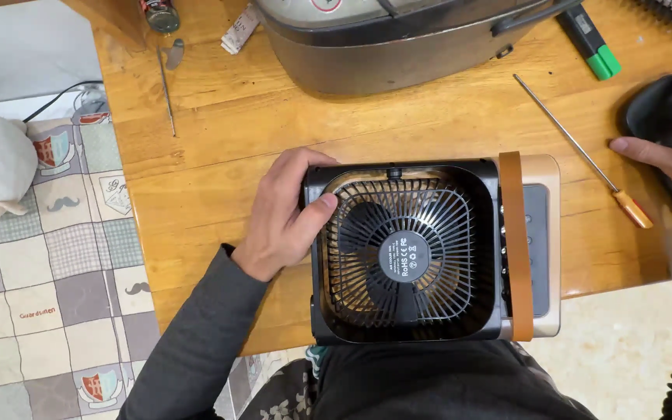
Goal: The person uses a screwdriver to remove screws from the casing of a portable fan. They unscrew fasteners from multiple locations on the fan's body and place the screws into a small case on the table.
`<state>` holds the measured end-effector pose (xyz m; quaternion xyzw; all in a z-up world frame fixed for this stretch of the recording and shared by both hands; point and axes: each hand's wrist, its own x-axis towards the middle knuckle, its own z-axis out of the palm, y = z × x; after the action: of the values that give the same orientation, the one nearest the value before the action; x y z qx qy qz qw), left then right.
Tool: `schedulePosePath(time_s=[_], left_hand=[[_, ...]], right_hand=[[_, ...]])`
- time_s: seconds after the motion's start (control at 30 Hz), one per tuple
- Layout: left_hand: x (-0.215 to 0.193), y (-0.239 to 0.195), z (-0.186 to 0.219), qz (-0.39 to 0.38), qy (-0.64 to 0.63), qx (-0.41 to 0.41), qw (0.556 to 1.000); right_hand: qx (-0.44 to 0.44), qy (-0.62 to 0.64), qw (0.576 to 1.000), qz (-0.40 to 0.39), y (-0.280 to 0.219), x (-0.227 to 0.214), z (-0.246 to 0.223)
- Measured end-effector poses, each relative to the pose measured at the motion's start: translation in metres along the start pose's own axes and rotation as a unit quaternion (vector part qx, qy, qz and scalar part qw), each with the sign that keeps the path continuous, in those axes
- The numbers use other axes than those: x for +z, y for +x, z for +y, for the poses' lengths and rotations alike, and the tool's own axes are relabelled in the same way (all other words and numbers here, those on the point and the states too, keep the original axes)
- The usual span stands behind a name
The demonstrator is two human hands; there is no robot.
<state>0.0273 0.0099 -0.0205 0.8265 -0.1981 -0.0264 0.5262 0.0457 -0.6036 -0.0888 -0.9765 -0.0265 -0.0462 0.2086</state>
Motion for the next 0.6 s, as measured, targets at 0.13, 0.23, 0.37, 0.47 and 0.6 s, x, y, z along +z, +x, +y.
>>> schedulePosePath(time_s=[0.13,0.23,0.37,0.47,0.6], left_hand=[[0.0,0.0,0.0,-0.002,0.003,-0.004,1.0],[-0.001,0.001,0.001,-0.003,0.002,-0.003,1.0],[0.0,0.0,-0.002,-0.003,0.009,-0.003,1.0],[-0.001,0.001,0.001,-0.003,0.0,0.01,1.0],[-0.001,0.0,-0.001,-0.004,0.004,0.004,1.0]], right_hand=[[-0.07,-0.032,0.997,0.013,-0.001,-0.007,0.0],[-0.058,-0.052,0.997,0.002,-0.001,-0.01,0.001],[-0.023,-0.036,0.999,-0.003,-0.01,-0.012,0.021],[0.119,0.045,0.99,-0.052,-0.007,-0.026,0.005],[0.192,0.157,0.964,-0.095,0.001,-0.051,-0.018]])
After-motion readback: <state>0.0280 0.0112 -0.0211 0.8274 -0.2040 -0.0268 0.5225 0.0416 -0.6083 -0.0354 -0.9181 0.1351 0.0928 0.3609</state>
